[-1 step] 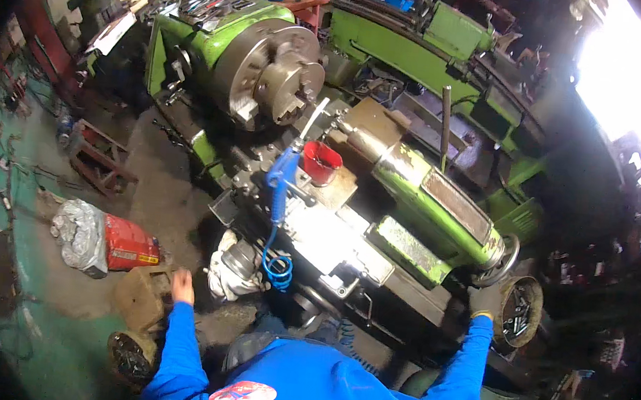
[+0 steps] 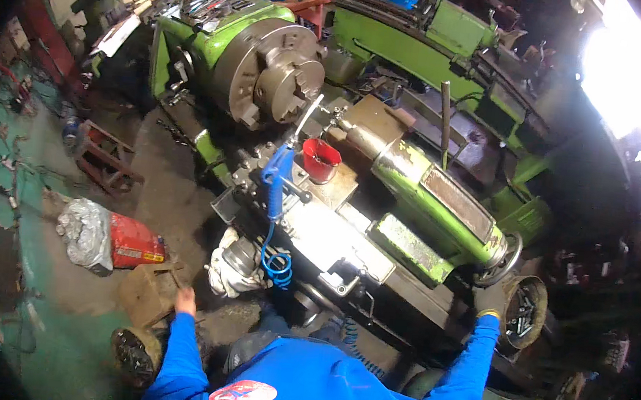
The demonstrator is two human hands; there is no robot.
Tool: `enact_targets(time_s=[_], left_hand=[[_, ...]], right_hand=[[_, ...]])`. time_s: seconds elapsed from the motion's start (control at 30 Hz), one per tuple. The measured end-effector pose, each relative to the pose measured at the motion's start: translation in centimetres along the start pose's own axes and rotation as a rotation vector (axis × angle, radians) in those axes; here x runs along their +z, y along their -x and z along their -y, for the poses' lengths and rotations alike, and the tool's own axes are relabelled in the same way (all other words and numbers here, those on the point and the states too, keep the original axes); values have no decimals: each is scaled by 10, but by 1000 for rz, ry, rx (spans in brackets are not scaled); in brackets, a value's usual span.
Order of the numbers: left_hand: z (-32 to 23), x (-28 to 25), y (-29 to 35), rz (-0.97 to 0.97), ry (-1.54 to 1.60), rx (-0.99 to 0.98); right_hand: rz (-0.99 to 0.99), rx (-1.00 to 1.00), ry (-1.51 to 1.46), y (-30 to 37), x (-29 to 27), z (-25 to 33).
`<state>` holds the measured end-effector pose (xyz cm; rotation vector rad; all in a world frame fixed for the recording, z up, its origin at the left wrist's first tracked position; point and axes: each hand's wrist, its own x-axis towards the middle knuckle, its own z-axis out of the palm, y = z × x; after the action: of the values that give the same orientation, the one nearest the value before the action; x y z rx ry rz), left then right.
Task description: The person operates a metal lathe in a workshop, using a wrench to tighten the chuck and adjusting the tool post and tailstock. They engage the lathe and perform a cutting pass on a cylindrical metal workpiece, then stop the machine and remove the finished part.
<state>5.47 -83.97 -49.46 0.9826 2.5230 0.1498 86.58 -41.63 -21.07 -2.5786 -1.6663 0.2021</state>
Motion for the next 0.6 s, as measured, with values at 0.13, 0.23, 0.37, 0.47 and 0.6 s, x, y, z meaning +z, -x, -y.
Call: enact_targets(time_s=[0.13,0.23,0.37,0.47,0.6], left_hand=[[38,4,189,840,-430,421],[9,17,270,939,-225,-314],[-29,13,287,849,-161,-506],[-48,0,267,629,79,-437],[-69,-14,203,144,553,-309]], right_hand=[[148,-518,-442,-37,-35,-54],[132,-493,-729,-61,-73,-58],[-299,-382,-969,-162,-6,-76],[-38,-118,-624,-188,68,-107],[-153,-225,-214,-129,188,-158]])
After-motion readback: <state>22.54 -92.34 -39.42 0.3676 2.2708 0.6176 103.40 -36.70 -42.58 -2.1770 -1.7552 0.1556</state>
